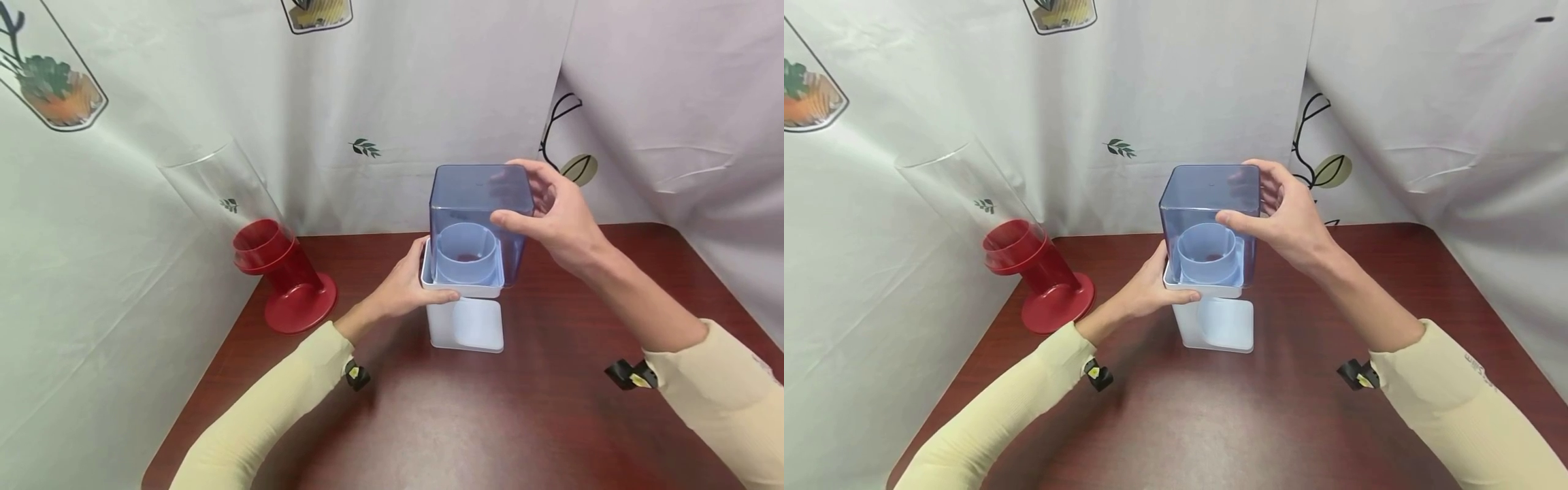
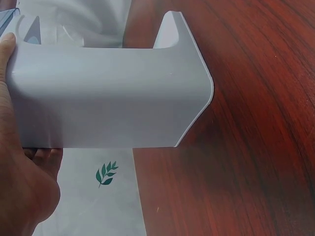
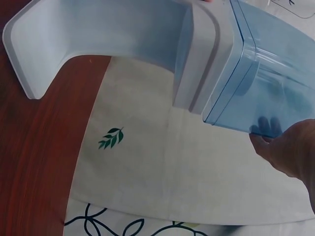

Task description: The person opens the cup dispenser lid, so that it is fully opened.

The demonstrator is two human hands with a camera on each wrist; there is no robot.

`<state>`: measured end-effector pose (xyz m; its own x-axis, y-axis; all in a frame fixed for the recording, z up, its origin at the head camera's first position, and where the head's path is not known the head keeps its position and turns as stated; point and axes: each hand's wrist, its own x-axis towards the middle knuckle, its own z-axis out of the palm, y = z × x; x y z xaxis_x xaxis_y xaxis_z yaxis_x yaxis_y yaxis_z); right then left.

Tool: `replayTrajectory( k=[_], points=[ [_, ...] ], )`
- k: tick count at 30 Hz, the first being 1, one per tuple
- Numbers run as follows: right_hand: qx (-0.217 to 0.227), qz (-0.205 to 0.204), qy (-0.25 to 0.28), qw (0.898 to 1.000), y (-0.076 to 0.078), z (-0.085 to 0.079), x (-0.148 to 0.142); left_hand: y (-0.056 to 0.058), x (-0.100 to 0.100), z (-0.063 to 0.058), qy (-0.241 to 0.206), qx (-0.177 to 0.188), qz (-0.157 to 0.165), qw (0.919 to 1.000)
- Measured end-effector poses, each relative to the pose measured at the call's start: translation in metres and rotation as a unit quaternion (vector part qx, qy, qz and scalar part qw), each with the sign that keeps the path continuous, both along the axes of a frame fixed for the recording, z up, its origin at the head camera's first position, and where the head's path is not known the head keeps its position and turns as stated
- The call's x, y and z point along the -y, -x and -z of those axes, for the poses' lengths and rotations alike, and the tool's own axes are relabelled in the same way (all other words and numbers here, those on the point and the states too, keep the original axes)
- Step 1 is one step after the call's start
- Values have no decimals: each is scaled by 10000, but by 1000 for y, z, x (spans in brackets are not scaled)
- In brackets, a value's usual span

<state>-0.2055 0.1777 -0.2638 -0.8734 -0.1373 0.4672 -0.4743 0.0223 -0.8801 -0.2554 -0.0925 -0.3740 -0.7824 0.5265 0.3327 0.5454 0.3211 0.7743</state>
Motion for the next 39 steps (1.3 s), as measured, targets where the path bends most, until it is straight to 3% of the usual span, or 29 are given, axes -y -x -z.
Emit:
replayTrajectory(
  k=[7, 14, 24, 39],
  points=[
    [-105, -252, 524, 9983, -2, 0, -1, 1, 0, 1, -32, -4, 24, 10000],
    [-148, -277, 728, 9968, -4, 0, -2, 1, -1, 1, -75, -106, 69, 9999],
    [-372, -559, 1244, 9900, -4, -3, -3, 1, -1, 1, -73, 12, 38, 10000],
    [-273, -620, 1788, 9816, -11, -8, -11, 1, -2, 1, -40, -40, -19, 10000]
  ],
)
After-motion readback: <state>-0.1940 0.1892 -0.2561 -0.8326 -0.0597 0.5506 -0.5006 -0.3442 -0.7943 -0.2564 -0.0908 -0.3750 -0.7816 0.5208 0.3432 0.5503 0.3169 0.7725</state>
